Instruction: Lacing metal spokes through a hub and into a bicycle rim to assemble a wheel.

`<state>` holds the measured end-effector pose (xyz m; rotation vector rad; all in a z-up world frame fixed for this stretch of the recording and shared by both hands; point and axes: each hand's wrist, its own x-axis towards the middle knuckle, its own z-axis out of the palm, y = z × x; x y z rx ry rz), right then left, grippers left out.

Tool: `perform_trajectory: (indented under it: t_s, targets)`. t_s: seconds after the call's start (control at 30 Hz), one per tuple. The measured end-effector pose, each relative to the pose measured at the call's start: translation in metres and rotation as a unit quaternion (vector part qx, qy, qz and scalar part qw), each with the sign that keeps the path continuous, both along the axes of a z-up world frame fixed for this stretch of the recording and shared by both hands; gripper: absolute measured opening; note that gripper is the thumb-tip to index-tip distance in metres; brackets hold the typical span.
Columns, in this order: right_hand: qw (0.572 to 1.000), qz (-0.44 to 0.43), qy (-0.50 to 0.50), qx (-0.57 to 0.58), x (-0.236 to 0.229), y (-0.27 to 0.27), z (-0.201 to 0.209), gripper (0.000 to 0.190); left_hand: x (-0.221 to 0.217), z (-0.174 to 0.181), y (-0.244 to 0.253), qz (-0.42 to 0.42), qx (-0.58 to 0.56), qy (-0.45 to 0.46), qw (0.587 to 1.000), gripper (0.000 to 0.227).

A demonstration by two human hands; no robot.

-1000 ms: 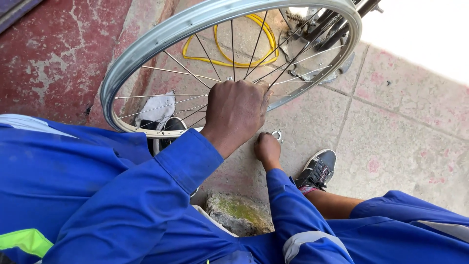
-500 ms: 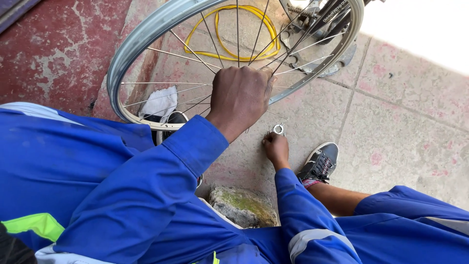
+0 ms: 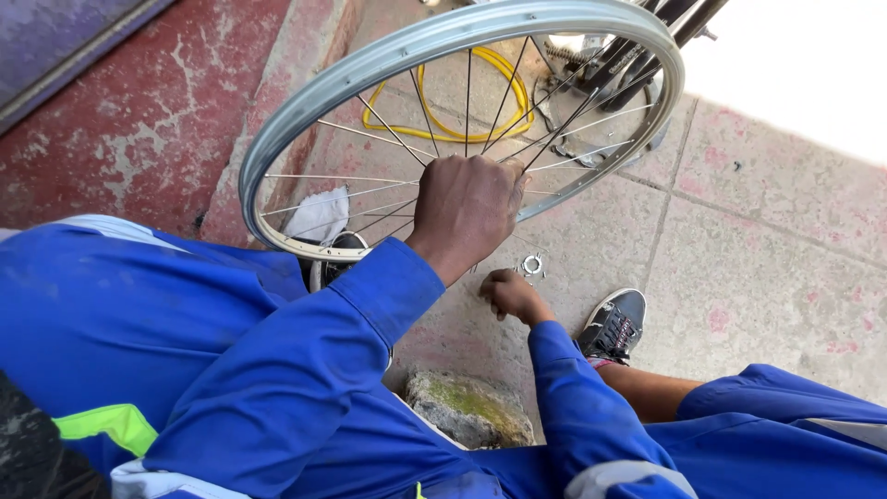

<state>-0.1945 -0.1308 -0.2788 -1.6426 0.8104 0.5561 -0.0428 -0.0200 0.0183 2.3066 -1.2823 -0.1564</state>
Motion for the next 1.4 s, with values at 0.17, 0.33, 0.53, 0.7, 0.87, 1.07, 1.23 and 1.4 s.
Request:
perform_trajectory:
  t_s: [0.17, 0.33, 0.53, 0.7, 0.87, 1.07, 1.23, 1.4]
  targets:
    - [0.987, 0.047, -0.014, 0.153, 0.037, 0.023, 0.132, 0.009, 0.005, -0.002, -0.002, 0.004, -0.014, -0.006, 1.000, 0.029]
    - [0.982, 0.041, -0.070, 0.169, 0.040, 0.009, 0.191, 0.009, 0.005, 0.001, 0.005, 0.019, -0.030, -0.004, 0.999, 0.027]
    - [0.957, -0.117, -0.211, 0.164, 0.044, -0.018, 0.216, 0.015, 0.003, -0.005, 0.009, 0.017, -0.053, -0.003, 0.998, 0.031]
    - [0.868, -0.256, -0.346, 0.248, 0.046, -0.013, 0.259, 0.015, -0.001, 0.005, 0.012, 0.038, -0.035, -0.024, 0.998, 0.042]
    - [0.838, -0.273, -0.384, 0.277, 0.053, -0.008, 0.282, 0.027, -0.002, 0.008, 0.013, 0.044, -0.048, 0.009, 0.998, 0.052]
    - [0.872, -0.182, -0.455, 0.012, 0.063, 0.001, 0.288, 0.021, 0.001, 0.003, 0.008, 0.008, -0.064, -0.017, 0.998, 0.052]
    - [0.873, -0.134, -0.454, -0.115, 0.067, -0.005, 0.271, 0.014, -0.009, 0.002, 0.010, 0.007, -0.040, -0.032, 0.999, 0.051]
    - [0.858, -0.177, -0.481, -0.034, 0.069, -0.013, 0.248, 0.022, -0.030, -0.013, 0.014, 0.097, 0.076, -0.045, 0.991, 0.032]
